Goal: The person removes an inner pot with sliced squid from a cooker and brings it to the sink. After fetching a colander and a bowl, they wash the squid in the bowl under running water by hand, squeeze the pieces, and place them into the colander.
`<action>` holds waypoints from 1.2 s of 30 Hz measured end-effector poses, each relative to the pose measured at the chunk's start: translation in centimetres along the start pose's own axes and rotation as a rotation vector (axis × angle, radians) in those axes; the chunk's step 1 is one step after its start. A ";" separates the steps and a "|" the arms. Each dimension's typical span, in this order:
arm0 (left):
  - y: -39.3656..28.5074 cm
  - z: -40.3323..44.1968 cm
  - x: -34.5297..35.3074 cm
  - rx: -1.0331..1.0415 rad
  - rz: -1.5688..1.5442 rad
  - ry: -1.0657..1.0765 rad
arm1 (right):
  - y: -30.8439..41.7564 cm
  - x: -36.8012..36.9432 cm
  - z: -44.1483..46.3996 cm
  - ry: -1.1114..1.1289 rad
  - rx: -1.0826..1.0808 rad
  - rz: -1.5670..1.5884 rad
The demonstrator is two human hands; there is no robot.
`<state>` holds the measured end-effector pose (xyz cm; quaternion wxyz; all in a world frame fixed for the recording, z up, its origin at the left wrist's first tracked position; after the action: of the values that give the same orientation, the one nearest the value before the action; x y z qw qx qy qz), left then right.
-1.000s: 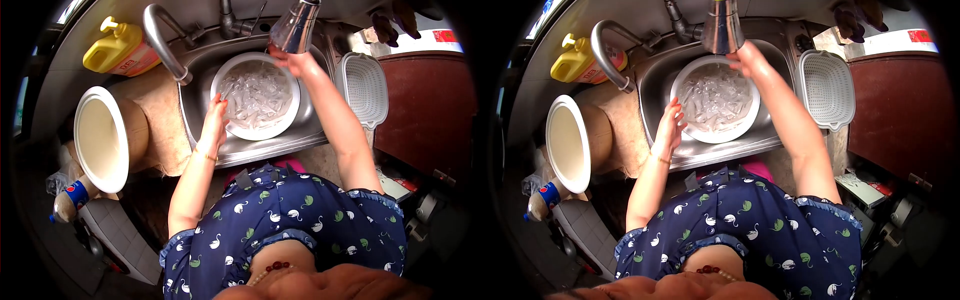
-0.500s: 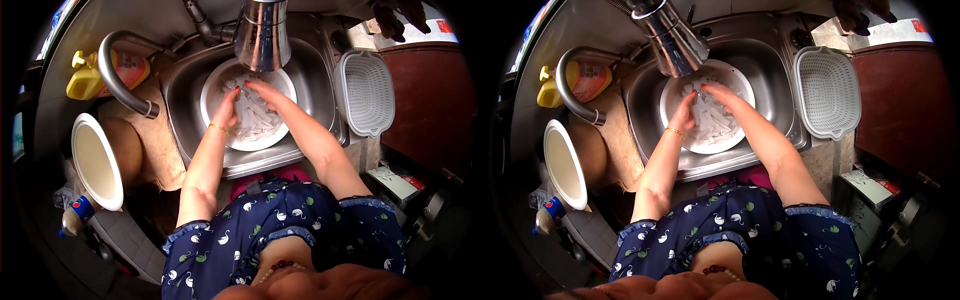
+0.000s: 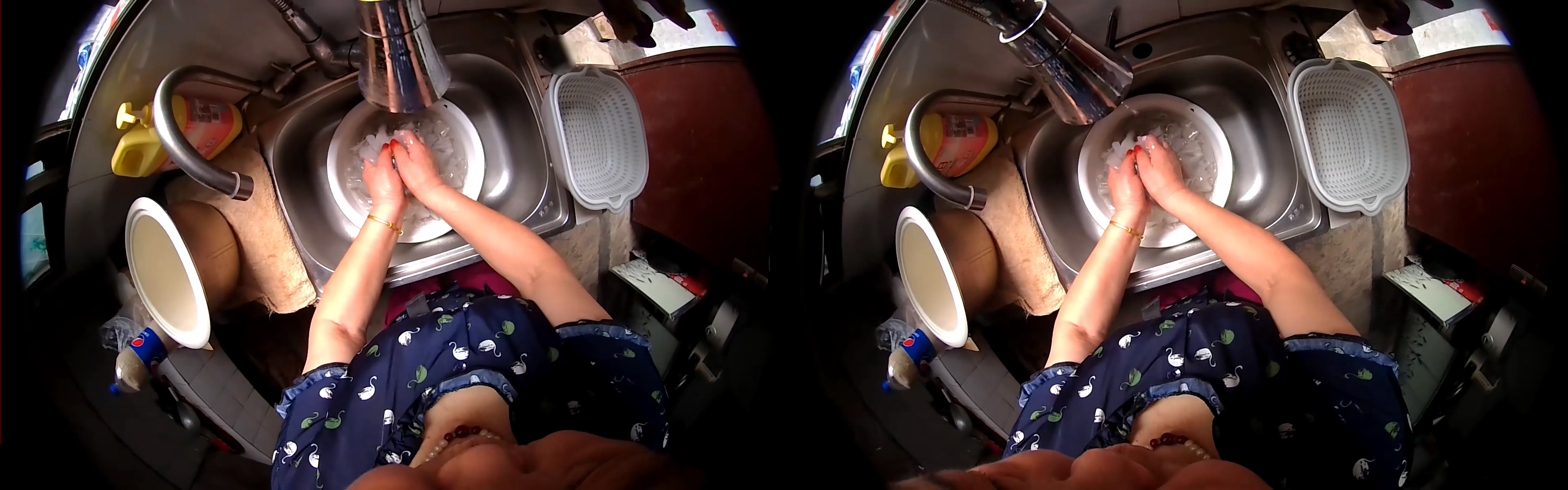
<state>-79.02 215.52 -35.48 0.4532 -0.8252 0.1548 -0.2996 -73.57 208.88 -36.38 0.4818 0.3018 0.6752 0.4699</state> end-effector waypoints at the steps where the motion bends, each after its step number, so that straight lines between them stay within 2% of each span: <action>1: -0.2 -0.2 0.0 0.017 0.051 0.001 | 0.5 -0.2 -0.3 -0.017 -0.030 -0.007; 7: -1.1 -1.3 -0.4 0.083 0.095 -0.080 | 3.3 -1.3 -1.5 -0.101 -0.205 0.029; 8: -2.4 -2.0 0.0 0.111 0.187 -0.055 | 4.1 -1.5 -1.8 -0.105 -0.222 0.062; 11: -3.1 -2.6 0.2 0.115 0.058 -0.024 | 6.1 -2.4 -2.3 -0.130 -0.273 0.041; 19: -7.9 -5.3 2.4 0.255 0.098 0.096 | 11.4 -4.9 -3.4 -0.175 -0.367 0.051; 20: -9.0 -6.0 3.0 0.294 0.193 0.091 | 11.7 -5.1 -3.4 -0.184 -0.374 0.068; 23: -8.2 -5.6 2.9 0.270 -0.007 0.164 | 12.2 -5.5 -3.4 -0.186 -0.391 0.053; 32: -7.8 -6.6 2.9 0.266 0.097 0.133 | 11.5 -5.8 -3.9 -0.128 -0.362 0.062; 36: -6.9 -6.2 2.3 0.241 -0.001 0.150 | 11.8 -6.0 -4.3 -0.121 -0.374 0.081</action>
<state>-81.29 214.01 -26.39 0.5360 -0.7401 0.1508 -0.3771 -76.02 206.64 -22.82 0.5500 0.2618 0.5333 0.5870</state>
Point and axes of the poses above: each hand's wrist, its own z-axis towards the middle knuckle, its own x-axis out of the palm, y = z × x, the point moved 4 cm from there along z, towards the middle knuckle, and after that the axes turned 3 degrees about -z, right-handed, at the moved point
